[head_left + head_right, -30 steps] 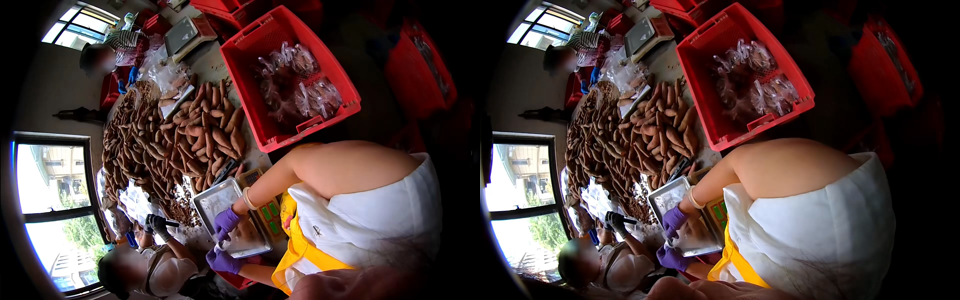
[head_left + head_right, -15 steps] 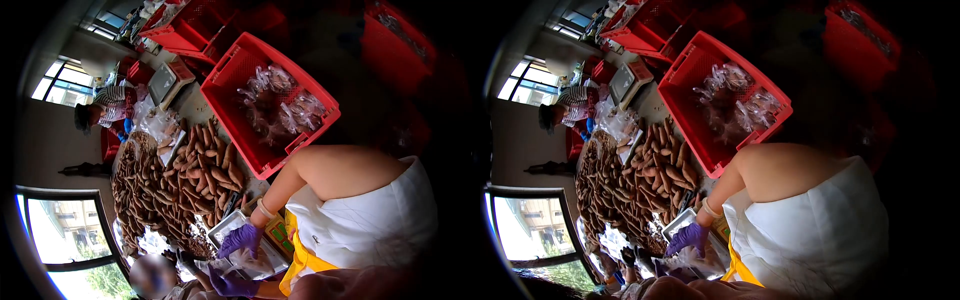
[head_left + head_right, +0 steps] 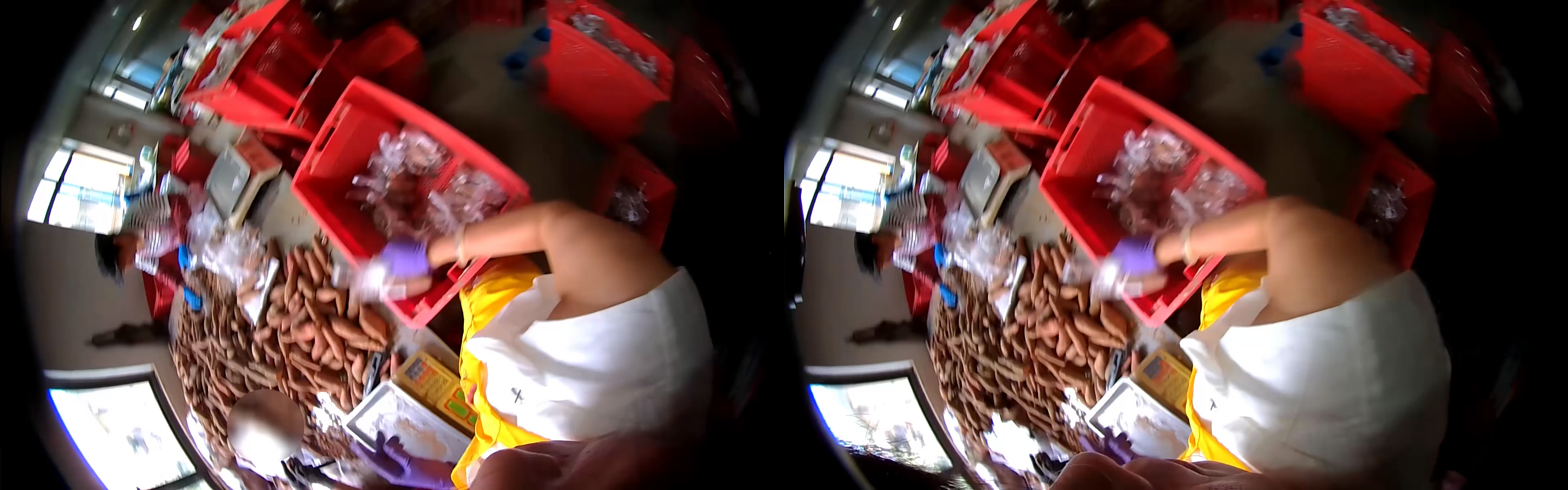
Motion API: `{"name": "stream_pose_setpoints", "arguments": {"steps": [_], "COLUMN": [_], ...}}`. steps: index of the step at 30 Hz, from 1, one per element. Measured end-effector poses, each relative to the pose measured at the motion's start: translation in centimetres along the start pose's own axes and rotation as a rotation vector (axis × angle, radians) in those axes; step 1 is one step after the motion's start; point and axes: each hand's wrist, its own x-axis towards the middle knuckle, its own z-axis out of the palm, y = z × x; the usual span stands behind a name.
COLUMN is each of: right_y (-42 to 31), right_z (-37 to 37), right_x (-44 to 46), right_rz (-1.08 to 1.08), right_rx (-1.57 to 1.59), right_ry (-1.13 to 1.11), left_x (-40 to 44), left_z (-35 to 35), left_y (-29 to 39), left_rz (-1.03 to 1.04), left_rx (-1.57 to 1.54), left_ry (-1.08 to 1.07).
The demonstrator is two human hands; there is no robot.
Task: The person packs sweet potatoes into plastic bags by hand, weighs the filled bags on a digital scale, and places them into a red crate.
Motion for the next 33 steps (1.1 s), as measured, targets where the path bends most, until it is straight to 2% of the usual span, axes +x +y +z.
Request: {"name": "stream_pose_setpoints", "arguments": {"steps": [2,3,4,5,8,9,10,14,16,22,24,26,27,28,29,30,31,32,33], "right_y": [9.7,13.0,11.6,12.6,20.8,21.8,22.7,24.2,24.2,22.6,19.3,9.5,10.1,5.3,6.1,3.6,2.9,-0.3,-1.2], "right_z": [1.1,0.7,-1.3,-2.9,-0.1,0.5,1.4,4.4,5.2,3.3,1.3,-2.4,-1.1,-1.8,1.4,1.9,4.4,4.5,6.6], "right_x": [0.8,1.2,1.3,1.6,3.1,3.2,3.4,3.8,4.3,8.8,13.0,17.8,20.1,21.8,24.8,26.6,28.9,30.4,33.1], "right_rz": [0.333,0.537,0.653,0.908,1.034,1.039,1.039,0.974,0.936,0.848,0.678,0.297,0.136,0.096,-0.014,0.059,-0.082,-0.014,-0.054], "right_rx": [0.032,-0.002,0.351,0.137,0.117,0.1,0.075,-0.08,-0.168,-0.494,-0.662,-0.673,-0.46,-0.215,-0.023,0.225,0.187,0.29,0.169], "right_ry": [0.163,0.139,0.287,0.307,0.52,0.512,0.483,0.194,0.05,-0.396,-0.529,-0.587,-0.417,-0.332,-0.196,-0.247,-0.102,-0.146,0.04], "left_x": [-1.2,-1.9,-2.4,-2.7,-2.5,-2.6,-2.4,-2.2,-2.4,-3.8,-4.3,-4.7,-4.9,-5.2,-5.2,-5.2,-5.3,-5.9,-6.7], "left_z": [-1.3,-1.7,-2.0,-2.0,-2.4,-2.3,-2.2,-0.7,-0.2,-0.3,-0.2,0.3,0.6,0.6,0.8,1.0,1.1,0.9,0.7], "left_y": [0.2,0.1,-0.2,-0.5,-1.0,-1.0,-0.5,1.0,1.4,0.6,0.2,0.2,0.3,-0.1,0.2,0.7,1.0,0.7,0.2], "left_rz": [-0.059,-0.087,-0.123,-0.157,-0.202,-0.232,-0.175,-0.257,-0.317,-0.484,-0.548,-0.576,-0.598,-0.573,-0.572,-0.593,-0.616,-0.606,-0.61], "left_rx": [0.026,0.031,0.024,0.01,0.074,0.113,0.086,0.098,0.08,0.062,0.054,0.003,-0.039,-0.014,-0.019,0.023,0.068,0.073,0.077], "left_ry": [0.044,0.068,0.077,0.079,0.14,0.169,0.123,0.144,0.086,0.176,0.2,0.217,0.207,0.184,0.205,0.191,0.178,0.196,0.222]}}
